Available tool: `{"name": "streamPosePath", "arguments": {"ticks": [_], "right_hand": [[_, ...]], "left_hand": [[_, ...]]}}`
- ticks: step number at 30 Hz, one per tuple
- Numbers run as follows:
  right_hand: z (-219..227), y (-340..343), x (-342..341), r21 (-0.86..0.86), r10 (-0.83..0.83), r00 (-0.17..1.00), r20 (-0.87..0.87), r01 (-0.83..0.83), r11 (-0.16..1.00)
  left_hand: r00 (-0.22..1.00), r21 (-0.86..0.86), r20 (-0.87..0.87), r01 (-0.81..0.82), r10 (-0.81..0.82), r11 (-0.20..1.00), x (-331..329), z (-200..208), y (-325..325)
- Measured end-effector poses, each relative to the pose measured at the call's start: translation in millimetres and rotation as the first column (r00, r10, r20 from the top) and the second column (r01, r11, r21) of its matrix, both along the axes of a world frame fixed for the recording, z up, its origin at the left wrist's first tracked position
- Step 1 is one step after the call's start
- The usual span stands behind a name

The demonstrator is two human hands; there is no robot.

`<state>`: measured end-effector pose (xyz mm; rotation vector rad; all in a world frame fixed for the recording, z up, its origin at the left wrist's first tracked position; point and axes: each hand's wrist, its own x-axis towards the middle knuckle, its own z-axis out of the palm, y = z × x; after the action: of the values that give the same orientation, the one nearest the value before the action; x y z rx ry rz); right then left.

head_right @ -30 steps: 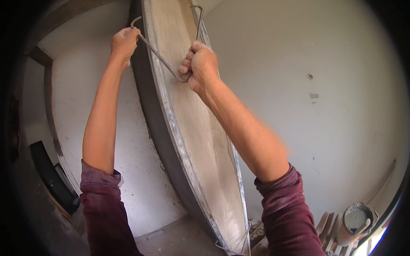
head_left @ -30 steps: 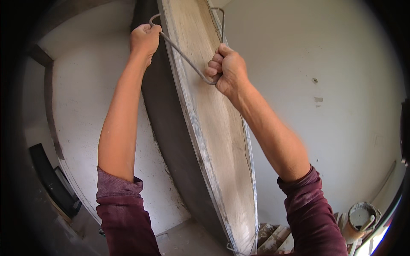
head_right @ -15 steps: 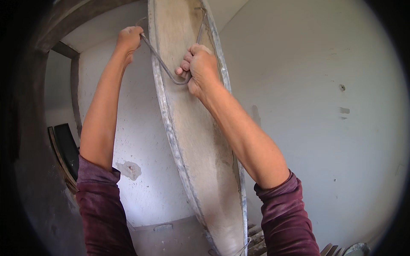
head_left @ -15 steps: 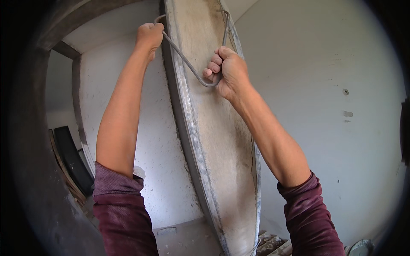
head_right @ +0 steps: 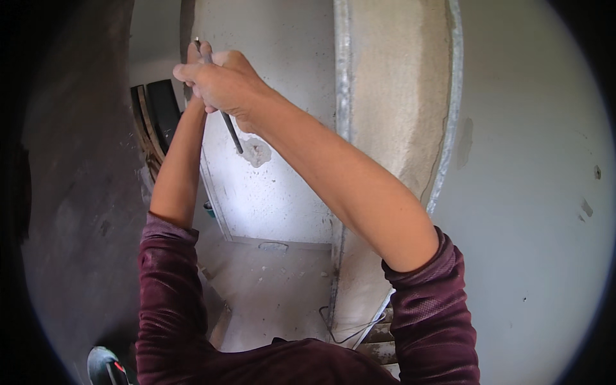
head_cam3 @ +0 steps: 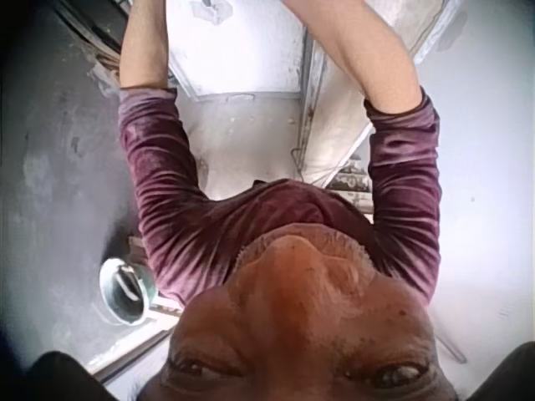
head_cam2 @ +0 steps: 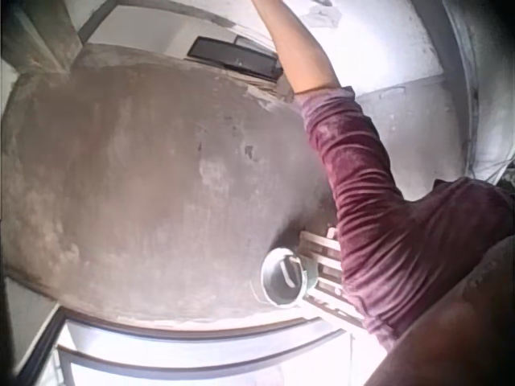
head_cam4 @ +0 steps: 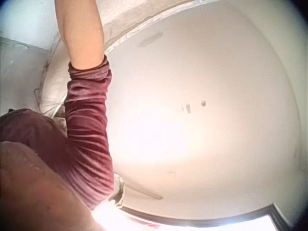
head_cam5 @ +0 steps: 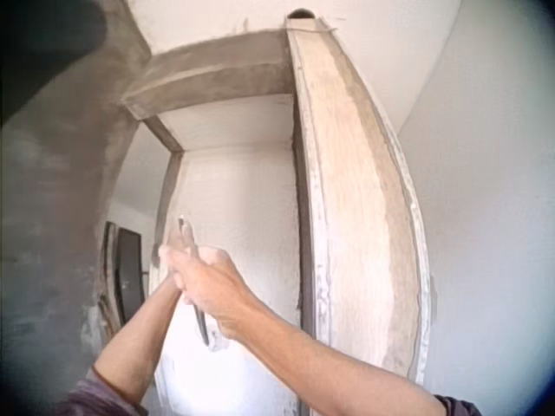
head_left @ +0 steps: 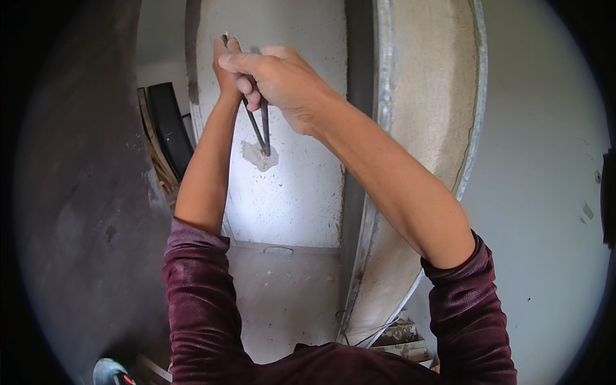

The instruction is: The person uses a level and a metal ruler to check the vertical alignment and straightness of a plastered column edge.

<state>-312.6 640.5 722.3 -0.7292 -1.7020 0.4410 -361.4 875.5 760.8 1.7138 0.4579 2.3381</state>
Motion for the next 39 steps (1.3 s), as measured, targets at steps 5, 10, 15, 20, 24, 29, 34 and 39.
{"name": "streamPosePath", "arguments": {"ticks": [5,10,15,20,24,29,34,39], "right_hand": [[-34,40,-26,-0.129,0.103,0.978,-0.184,-0.127,0.983],[-65,61,-53,-0.061,-0.09,0.996,0.03,0.091,0.994],[-68,56,-66,-0.022,-0.155,0.976,0.151,0.16,0.987],[-64,42,-84,0.18,-0.14,0.979,0.144,0.114,0.977],[-66,32,-96,0.215,-0.175,0.964,0.202,0.131,0.968],[-73,31,-109,0.349,-0.246,0.922,0.298,0.135,0.927],[-78,28,-120,0.452,-0.3,0.878,0.373,0.11,0.885],[-79,13,-129,0.687,-0.511,0.729,0.456,0.077,0.722]], "left_hand": [[0.987,-0.396,-0.047,-0.158,0.152,0.905,-48,-9,28],[0.925,-0.494,0.177,-0.212,0.336,0.843,-72,-22,31],[0.877,-0.478,0.237,-0.268,0.417,0.836,-91,-28,26],[0.855,-0.486,0.265,-0.281,0.445,0.828,-112,-10,8],[0.843,-0.52,0.283,-0.265,0.457,0.812,-128,-10,12],[0.835,-0.532,0.323,-0.229,0.446,0.815,-143,-19,0],[0.831,-0.601,0.316,-0.198,0.458,0.774,-161,-23,-2],[0.811,-0.693,0.392,-0.049,0.434,0.719,-177,-8,-7]]}}
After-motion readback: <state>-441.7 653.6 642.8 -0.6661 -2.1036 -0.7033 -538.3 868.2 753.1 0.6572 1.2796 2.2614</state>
